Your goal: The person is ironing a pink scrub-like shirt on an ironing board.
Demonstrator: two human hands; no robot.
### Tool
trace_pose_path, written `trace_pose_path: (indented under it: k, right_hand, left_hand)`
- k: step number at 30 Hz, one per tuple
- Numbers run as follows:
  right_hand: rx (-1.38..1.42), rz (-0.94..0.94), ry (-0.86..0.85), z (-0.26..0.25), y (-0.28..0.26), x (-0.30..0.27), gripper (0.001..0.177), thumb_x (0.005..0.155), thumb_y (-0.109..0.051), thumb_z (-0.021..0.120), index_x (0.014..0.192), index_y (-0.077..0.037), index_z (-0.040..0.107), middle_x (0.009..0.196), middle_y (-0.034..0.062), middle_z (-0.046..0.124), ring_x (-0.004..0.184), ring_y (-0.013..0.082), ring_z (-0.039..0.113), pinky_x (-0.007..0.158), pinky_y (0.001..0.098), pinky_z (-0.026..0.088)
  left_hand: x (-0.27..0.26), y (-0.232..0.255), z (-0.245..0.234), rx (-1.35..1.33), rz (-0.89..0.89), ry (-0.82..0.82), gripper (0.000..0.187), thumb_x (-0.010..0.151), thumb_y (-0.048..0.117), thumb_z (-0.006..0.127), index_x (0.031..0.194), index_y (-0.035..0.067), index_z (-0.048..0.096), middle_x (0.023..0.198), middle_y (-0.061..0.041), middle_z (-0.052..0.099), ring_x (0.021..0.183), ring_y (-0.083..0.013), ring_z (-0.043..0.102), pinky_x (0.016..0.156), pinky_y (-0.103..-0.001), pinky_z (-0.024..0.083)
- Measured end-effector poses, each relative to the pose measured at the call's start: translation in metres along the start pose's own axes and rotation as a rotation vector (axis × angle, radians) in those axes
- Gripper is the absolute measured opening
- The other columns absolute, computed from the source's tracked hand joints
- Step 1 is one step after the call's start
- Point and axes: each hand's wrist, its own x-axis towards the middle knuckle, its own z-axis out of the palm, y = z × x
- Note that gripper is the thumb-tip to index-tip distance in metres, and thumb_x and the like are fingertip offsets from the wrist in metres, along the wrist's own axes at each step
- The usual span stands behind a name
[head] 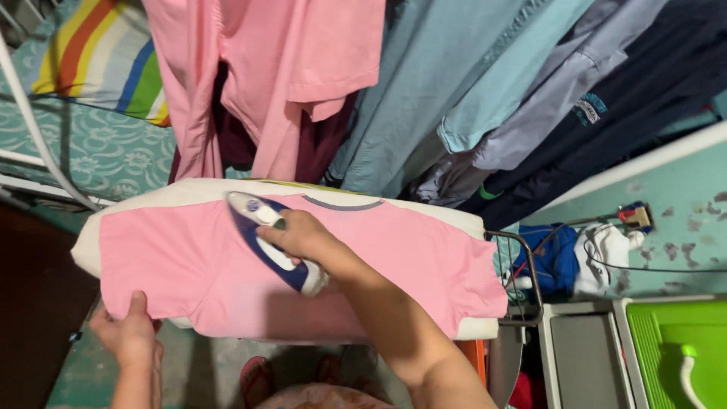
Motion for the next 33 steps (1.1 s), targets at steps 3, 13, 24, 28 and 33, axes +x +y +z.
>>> trace_pose_path:
  k: [3, 13, 24, 28, 33]
  right_hand:
    - [-0.032, 0.044, 0.144, -0.020, 0.040, -0.013, 0.038, 0.088, -0.040, 0.071, 0.092, -0.002, 0.072, 0.056, 0.0051, 0.063, 0.041, 0.0129, 0.058, 0.042, 0.0333, 0.048]
    - [0.391, 0.433, 0.535, -0.133, 0.161, -0.159, 0.037, 0.091, -0.034, 0.072, 0.101, 0.001, 0.067, 0.055, 0.0051, 0.054, 0.038, 0.0148, 0.047, 0.039, 0.0330, 0.042]
    - [0.218, 0.288, 0.020, -0.079, 0.160, -0.172, 0.030, 0.094, -0.028, 0.069, 0.107, -0.001, 0.068, 0.055, 0.0022, 0.059, 0.038, 0.0111, 0.048, 0.038, 0.0291, 0.039]
    - [-0.022, 0.125, -0.092, -0.013, 0.106, -0.109, 0.027, 0.094, -0.032, 0.068, 0.105, -0.007, 0.070, 0.061, -0.0002, 0.061, 0.045, 0.0080, 0.053, 0.040, 0.0282, 0.044]
    - [0.068, 0.007, -0.248, 0.063, 0.061, -0.040, 0.056, 0.084, -0.053, 0.072, 0.104, 0.000, 0.069, 0.074, 0.0112, 0.066, 0.060, 0.0214, 0.062, 0.054, 0.0410, 0.052]
  left_hand:
    - [-0.044, 0.041, 0.015, 0.013, -0.299, 0.037, 0.062, 0.105, 0.010, 0.072, 0.147, 0.010, 0.027, 0.135, -0.011, 0.059, 0.096, -0.0185, 0.071, 0.066, -0.039, 0.059]
    - [-0.100, 0.017, 0.008, 0.009, -0.287, -0.110, 0.040, 0.101, 0.019, 0.077, 0.129, 0.002, 0.053, 0.106, -0.005, 0.067, 0.093, -0.0138, 0.063, 0.078, -0.031, 0.051]
    - [-0.077, 0.039, 0.024, -0.036, -0.203, -0.342, 0.010, 0.100, 0.016, 0.070, 0.103, 0.007, 0.070, 0.094, 0.004, 0.067, 0.082, -0.0066, 0.055, 0.074, -0.026, 0.044]
    - [-0.069, 0.016, 0.010, -0.142, -0.328, -0.286, 0.011, 0.101, 0.017, 0.070, 0.096, 0.007, 0.069, 0.091, 0.002, 0.068, 0.078, -0.0077, 0.058, 0.070, -0.026, 0.047]
    - [-0.072, 0.033, 0.013, -0.033, -0.315, -0.223, 0.006, 0.102, 0.017, 0.070, 0.100, 0.012, 0.068, 0.090, 0.005, 0.064, 0.077, -0.0075, 0.057, 0.063, -0.026, 0.048]
